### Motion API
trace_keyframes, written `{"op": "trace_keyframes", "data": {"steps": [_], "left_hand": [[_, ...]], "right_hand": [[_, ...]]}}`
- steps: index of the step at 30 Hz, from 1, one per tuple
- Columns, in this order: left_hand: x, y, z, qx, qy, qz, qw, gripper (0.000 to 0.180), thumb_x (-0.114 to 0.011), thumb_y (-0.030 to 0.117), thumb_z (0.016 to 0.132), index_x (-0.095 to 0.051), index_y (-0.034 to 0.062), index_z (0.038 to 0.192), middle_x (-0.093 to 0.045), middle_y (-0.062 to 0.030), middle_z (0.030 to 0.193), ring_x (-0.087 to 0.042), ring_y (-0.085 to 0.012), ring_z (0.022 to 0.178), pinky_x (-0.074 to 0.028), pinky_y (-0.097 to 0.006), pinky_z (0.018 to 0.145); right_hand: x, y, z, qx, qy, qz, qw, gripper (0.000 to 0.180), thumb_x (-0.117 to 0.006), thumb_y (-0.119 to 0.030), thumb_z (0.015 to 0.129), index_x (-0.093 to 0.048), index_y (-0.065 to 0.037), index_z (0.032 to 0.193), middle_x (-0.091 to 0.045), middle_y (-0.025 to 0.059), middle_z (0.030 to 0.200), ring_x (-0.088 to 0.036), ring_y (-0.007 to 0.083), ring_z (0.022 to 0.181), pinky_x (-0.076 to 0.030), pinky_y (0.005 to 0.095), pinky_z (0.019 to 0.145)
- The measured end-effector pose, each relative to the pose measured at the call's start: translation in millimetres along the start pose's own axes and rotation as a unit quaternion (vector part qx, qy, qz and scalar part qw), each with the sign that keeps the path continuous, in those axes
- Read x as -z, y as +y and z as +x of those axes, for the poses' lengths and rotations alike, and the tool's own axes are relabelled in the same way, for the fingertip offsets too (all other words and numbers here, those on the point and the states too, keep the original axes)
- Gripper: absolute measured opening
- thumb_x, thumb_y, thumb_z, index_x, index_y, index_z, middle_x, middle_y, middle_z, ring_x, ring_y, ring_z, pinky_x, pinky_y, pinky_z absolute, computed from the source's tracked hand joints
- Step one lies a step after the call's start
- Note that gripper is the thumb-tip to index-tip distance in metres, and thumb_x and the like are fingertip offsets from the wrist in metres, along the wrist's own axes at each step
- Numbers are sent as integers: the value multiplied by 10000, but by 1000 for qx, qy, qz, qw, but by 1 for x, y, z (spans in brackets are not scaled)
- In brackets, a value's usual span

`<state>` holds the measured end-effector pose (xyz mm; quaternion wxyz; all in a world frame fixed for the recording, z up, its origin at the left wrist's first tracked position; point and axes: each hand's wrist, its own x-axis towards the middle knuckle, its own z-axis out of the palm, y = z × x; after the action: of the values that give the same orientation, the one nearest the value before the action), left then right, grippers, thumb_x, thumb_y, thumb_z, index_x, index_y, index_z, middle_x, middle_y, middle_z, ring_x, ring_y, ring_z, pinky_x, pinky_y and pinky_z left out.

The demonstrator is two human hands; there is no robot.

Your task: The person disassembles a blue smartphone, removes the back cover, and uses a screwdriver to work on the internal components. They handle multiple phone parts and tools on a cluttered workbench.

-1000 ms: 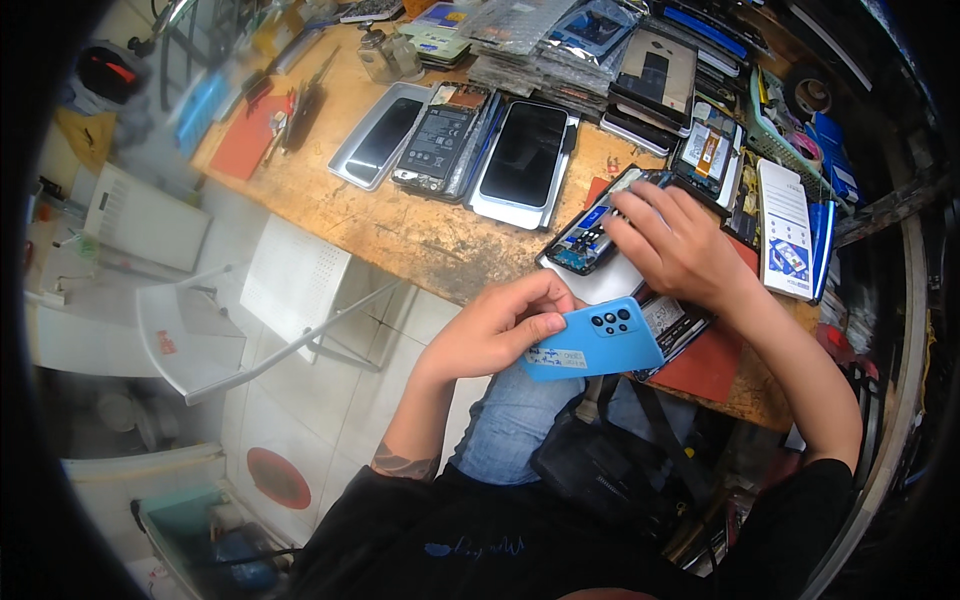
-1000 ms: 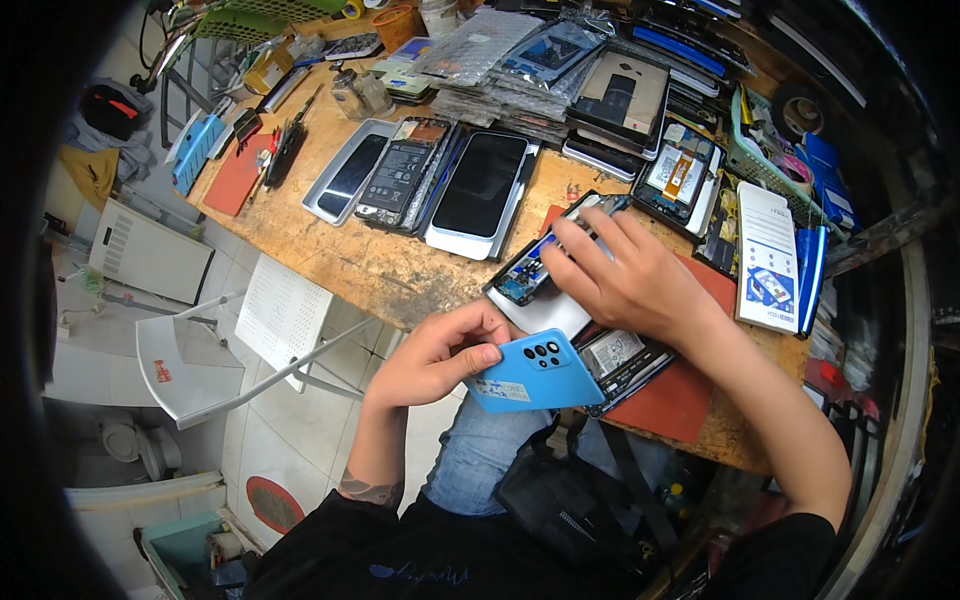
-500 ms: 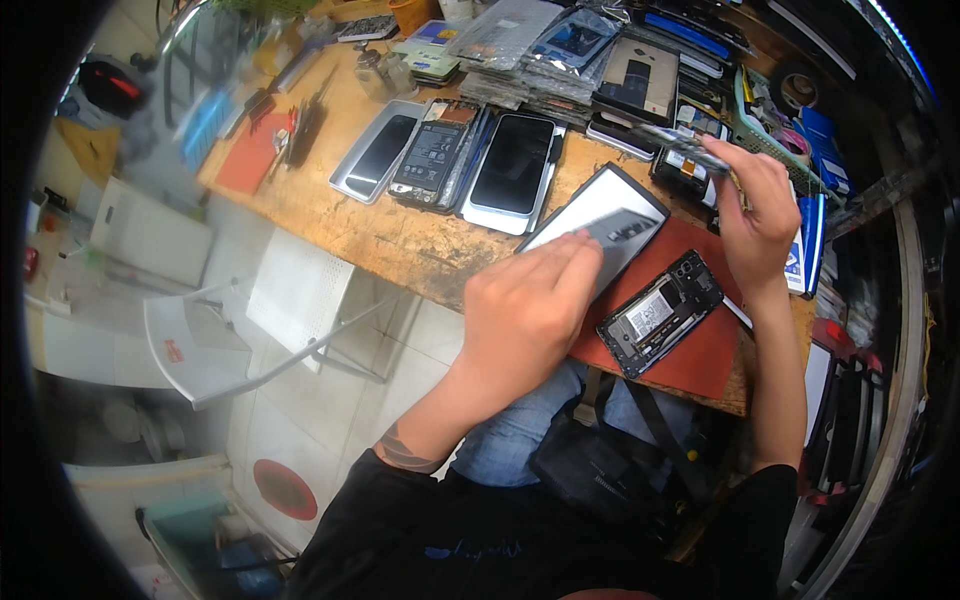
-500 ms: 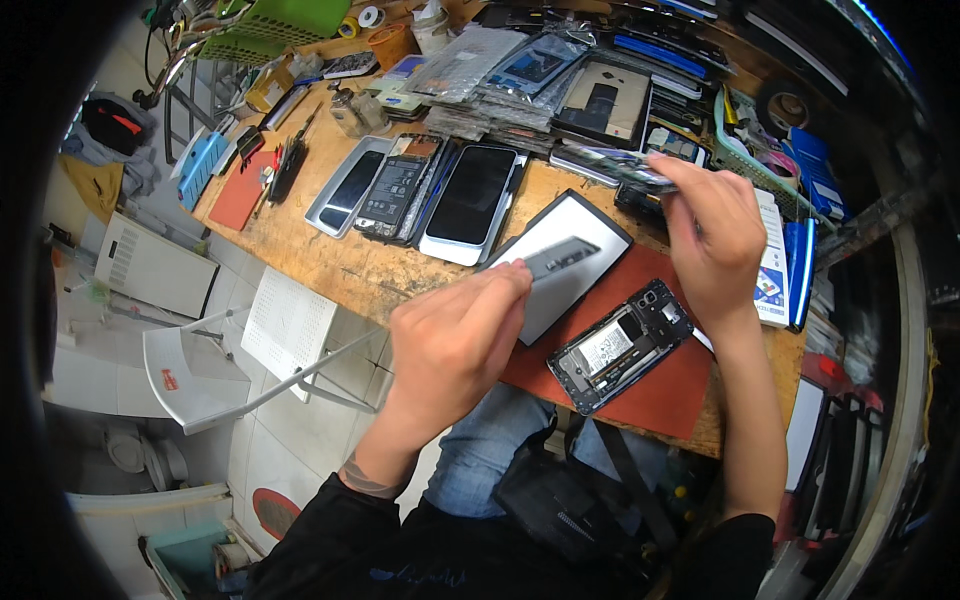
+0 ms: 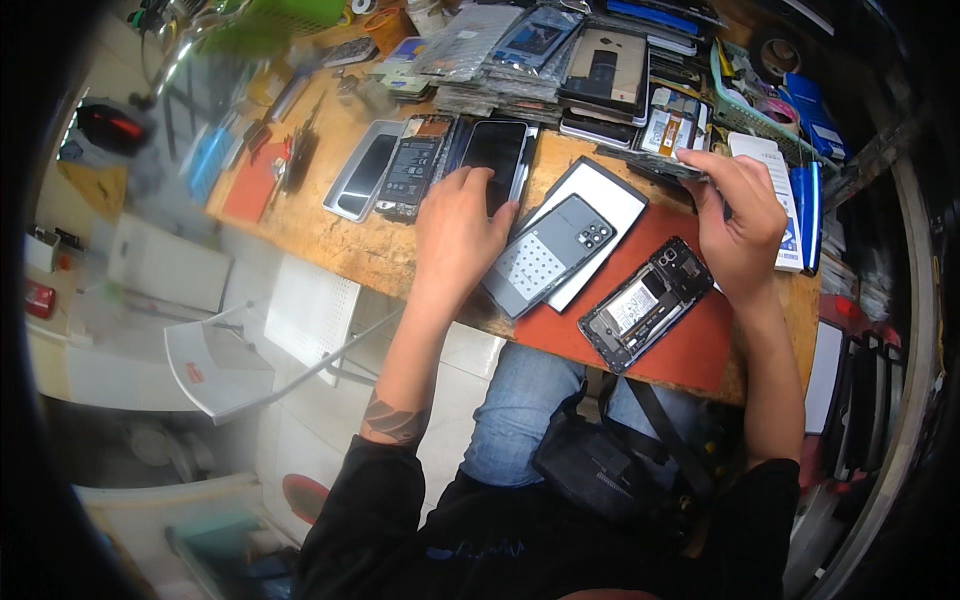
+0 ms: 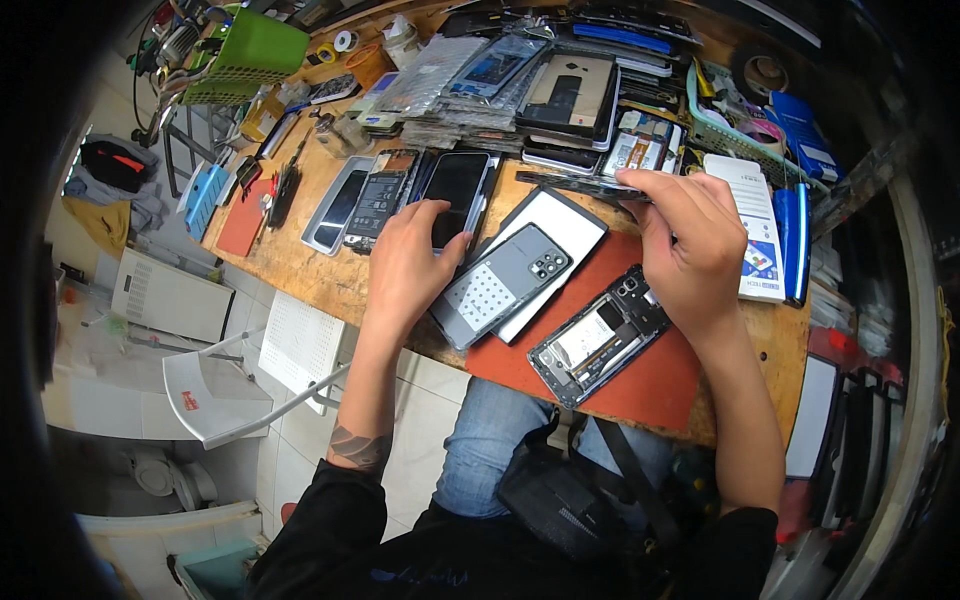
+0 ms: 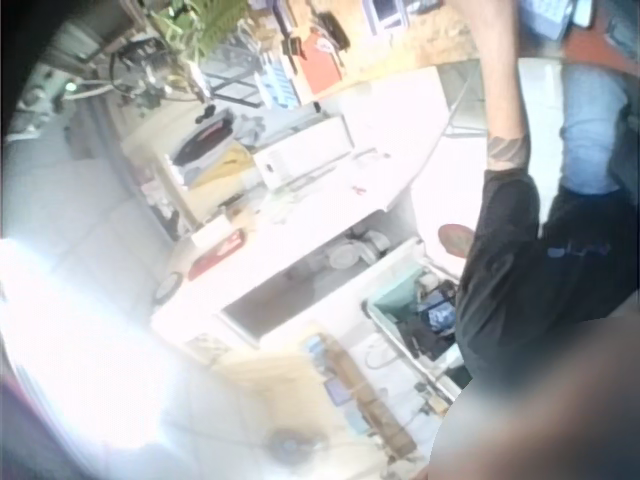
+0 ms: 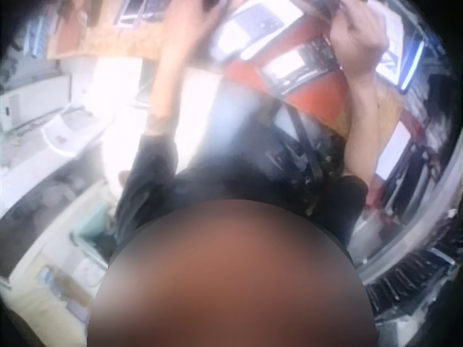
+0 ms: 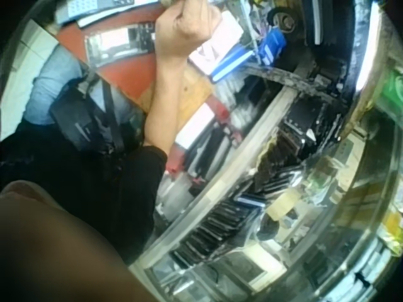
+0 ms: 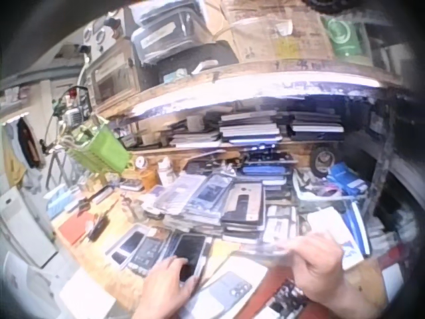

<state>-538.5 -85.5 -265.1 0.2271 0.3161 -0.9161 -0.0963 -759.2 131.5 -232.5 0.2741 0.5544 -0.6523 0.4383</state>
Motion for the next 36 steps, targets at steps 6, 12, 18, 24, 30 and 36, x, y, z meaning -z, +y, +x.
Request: {"op": "trace_keyframes", "data": {"steps": [6, 12, 18, 24, 30, 36], "left_hand": [[4, 7, 10, 18, -37, 24, 999, 511, -832, 261, 917, -704, 42, 1361, -714, -208, 1338, -698, -416, 1215, -563, -491, 1040], [11, 7, 18, 51, -37, 0, 998, 589, -823, 285, 846, -707, 64, 1379, -686, -190, 1361, -707, -399, 1189, -561, -457, 1048], [24, -8, 31, 87, -51, -81, 992, 585, -811, 316, 792, -740, 43, 1305, -690, -199, 1327, -700, -408, 1187, -560, -459, 1042], [38, -28, 38, 118, -50, -189, 974, 602, -856, 353, 778, -783, 18, 1274, -746, -169, 1269, -765, -252, 998, -590, -378, 906], [51, -42, 41, 200, -64, -290, 934, 586, -873, 374, 795, -799, 26, 1261, -764, -139, 1215, -750, -201, 995, -592, -343, 788], [43, -51, 37, 207, -66, -363, 906, 604, -879, 389, 820, -772, 6, 1275, -766, -144, 1222, -752, -194, 976, -602, -330, 703]], "right_hand": [[0, -3, -1, -3, -4, 11, 1000, 354, -733, 136, 845, -804, -77, 1119, -812, 91, 966, -723, 267, 817, -536, 393, 888], [-1, -3, -1, -6, -2, 15, 1000, 334, -741, 128, 841, -800, -75, 1099, -808, 90, 955, -717, 276, 805, -538, 392, 890], [0, -4, 0, -12, 3, 14, 1000, 295, -751, 117, 854, -795, -71, 1077, -801, 95, 933, -712, 278, 785, -536, 394, 885], [0, -6, -3, -36, 18, 51, 998, 275, -751, 101, 891, -742, -32, 1132, -757, 130, 971, -707, 317, 864, -546, 391, 837], [-2, -27, 8, -66, -44, 116, 990, 246, -678, 74, 980, -675, 0, 1214, -677, 164, 1014, -690, 369, 917, -545, 387, 810], [-38, -49, 32, 95, -99, 58, 989, 156, -722, -122, 986, -638, -45, 879, -601, 137, 769, -617, 376, 733, -469, 490, 665]]}}
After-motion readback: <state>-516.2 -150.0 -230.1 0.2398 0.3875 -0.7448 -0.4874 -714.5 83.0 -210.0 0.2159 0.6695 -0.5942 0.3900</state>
